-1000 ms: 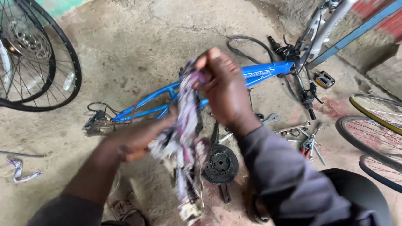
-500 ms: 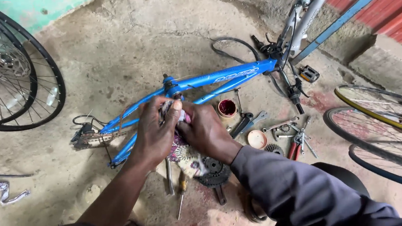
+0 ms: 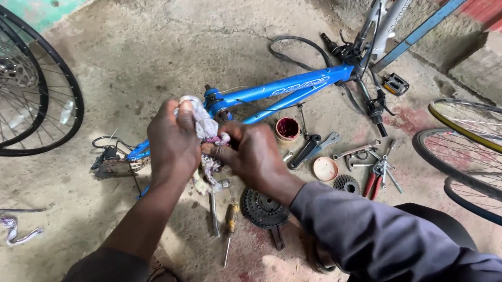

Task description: Cleaning and reassembling the bottom bracket and crankset of a bicycle frame on the floor.

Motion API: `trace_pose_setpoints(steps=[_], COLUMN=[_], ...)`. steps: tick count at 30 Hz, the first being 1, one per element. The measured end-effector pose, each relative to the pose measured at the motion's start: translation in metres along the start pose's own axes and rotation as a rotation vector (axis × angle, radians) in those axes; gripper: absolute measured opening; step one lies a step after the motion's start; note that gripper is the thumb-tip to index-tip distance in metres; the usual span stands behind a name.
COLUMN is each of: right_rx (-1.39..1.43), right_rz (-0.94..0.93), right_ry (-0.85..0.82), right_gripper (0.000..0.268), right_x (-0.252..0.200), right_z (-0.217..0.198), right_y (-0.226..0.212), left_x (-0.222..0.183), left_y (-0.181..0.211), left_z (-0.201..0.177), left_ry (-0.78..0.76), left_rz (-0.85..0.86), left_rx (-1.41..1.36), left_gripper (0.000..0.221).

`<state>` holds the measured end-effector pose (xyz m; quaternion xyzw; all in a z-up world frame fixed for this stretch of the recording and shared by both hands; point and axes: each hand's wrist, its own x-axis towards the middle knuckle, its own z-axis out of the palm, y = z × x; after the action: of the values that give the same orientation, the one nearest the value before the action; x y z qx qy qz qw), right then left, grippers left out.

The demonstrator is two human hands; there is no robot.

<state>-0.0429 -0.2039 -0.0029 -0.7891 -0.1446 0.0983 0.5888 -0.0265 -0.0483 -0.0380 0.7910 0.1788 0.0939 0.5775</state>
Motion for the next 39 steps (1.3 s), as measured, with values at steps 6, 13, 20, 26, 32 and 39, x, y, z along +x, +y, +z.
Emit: trace_pose_setpoints(steps=[6,13,20,26,32,39], right_rx=[0.322,-0.554,-0.247,-0.316,-0.585,-0.478], right_rz=[0.165,0.882,1.125,1.148,1.093,1.075], right_ry=[-0.189,0.034,0.269,0.025,0.209,0.36], right_gripper=[0.047,0.064,0.118,0.11,0.086,0.07], right_x=[0.014,-0.09,-0.116,-0.12,-0.188,-0.193], right_z=[-0.029,-0.021,0.02,0.042,0.074,0.083], right_y=[0.136,0.506,0.459,0.405,0.518,0.568], left_x=[0.033,0.038,0.032,0.024,0.03,0.033], left_y=[-0.067,-0.126,-0.032,0.014,0.009,-0.005], left_z=[-0.014,-0.044,-0.047,-0.039,-0.037,-0.035], left_ry=[-0.257,-0.49,-0.533,-0.587,-0.488,-0.442], left_rz=[0.135,-0.032,0.003,0.023,0.08,0.141], left_rx=[0.944,1.395,1.393,1.135,1.138,1.151], left_gripper=[0.047,0.038,0.064,0.056,0.033,0.036])
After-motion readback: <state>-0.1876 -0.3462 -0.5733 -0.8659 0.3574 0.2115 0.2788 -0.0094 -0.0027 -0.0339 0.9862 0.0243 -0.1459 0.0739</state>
